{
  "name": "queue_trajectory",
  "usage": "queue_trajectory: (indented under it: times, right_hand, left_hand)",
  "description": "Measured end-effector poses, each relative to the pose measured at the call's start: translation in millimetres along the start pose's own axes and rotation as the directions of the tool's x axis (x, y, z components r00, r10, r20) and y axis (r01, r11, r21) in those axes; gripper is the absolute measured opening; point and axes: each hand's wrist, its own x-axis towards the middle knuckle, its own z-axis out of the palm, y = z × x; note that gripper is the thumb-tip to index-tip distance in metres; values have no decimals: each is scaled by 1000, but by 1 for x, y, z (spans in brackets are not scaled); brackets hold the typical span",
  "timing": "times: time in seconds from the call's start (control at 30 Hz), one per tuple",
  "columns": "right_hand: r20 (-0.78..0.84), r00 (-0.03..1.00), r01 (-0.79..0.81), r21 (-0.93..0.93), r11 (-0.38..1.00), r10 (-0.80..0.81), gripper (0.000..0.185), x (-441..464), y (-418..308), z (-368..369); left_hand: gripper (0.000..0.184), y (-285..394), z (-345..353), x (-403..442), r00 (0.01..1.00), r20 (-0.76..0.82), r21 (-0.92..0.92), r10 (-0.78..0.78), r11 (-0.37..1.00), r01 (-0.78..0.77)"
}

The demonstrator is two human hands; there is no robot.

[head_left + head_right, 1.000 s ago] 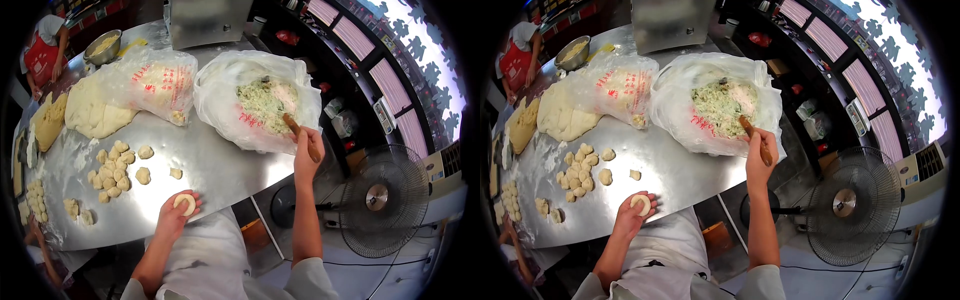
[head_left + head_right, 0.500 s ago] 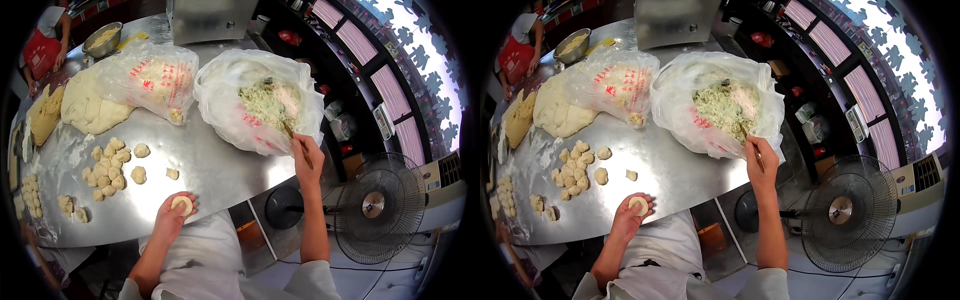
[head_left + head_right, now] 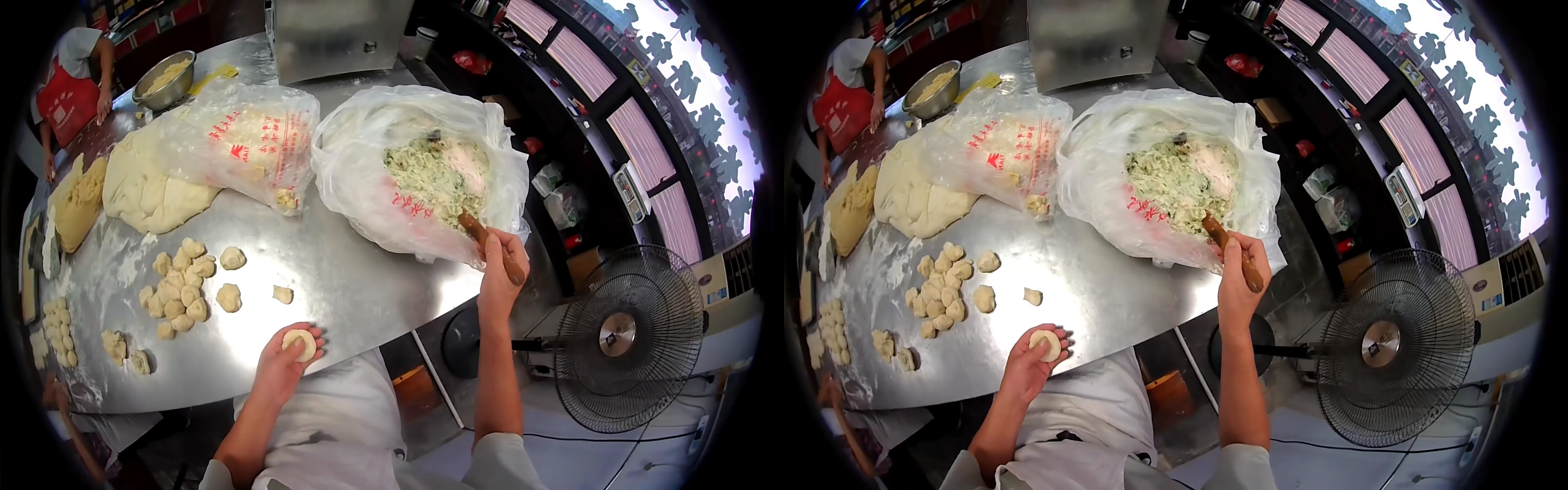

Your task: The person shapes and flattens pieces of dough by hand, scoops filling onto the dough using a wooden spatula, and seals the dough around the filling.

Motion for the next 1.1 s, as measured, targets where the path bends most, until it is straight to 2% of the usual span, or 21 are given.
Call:
queue_trajectory:
  times: [0.13,0.23,0.43,0.77,0.97,1.1]
  right_hand:
    - [-76,996,-35,110,993,44,18,-5,11,4]
    - [-100,986,-102,291,951,136,18,-4,14,8]
    - [-31,949,-268,448,853,314,20,11,11,3]
    - [54,928,-347,481,805,368,20,31,14,3]
    - [105,909,-397,512,762,403,19,38,13,2]
    - [119,898,-415,545,728,423,19,39,16,-2]
  left_hand:
    - [39,1,1,1,999,32,-44,13,999,-12]
    - [41,-1,2,2,999,39,-46,17,999,-15]
    - [38,4,5,1,1000,23,-24,-15,1000,16]
    - [38,-1,1,3,1000,29,-37,-11,999,12]
    - [40,0,4,1,999,21,23,-29,999,28]
    - [39,1,5,3,1000,-7,-47,-4,999,4]
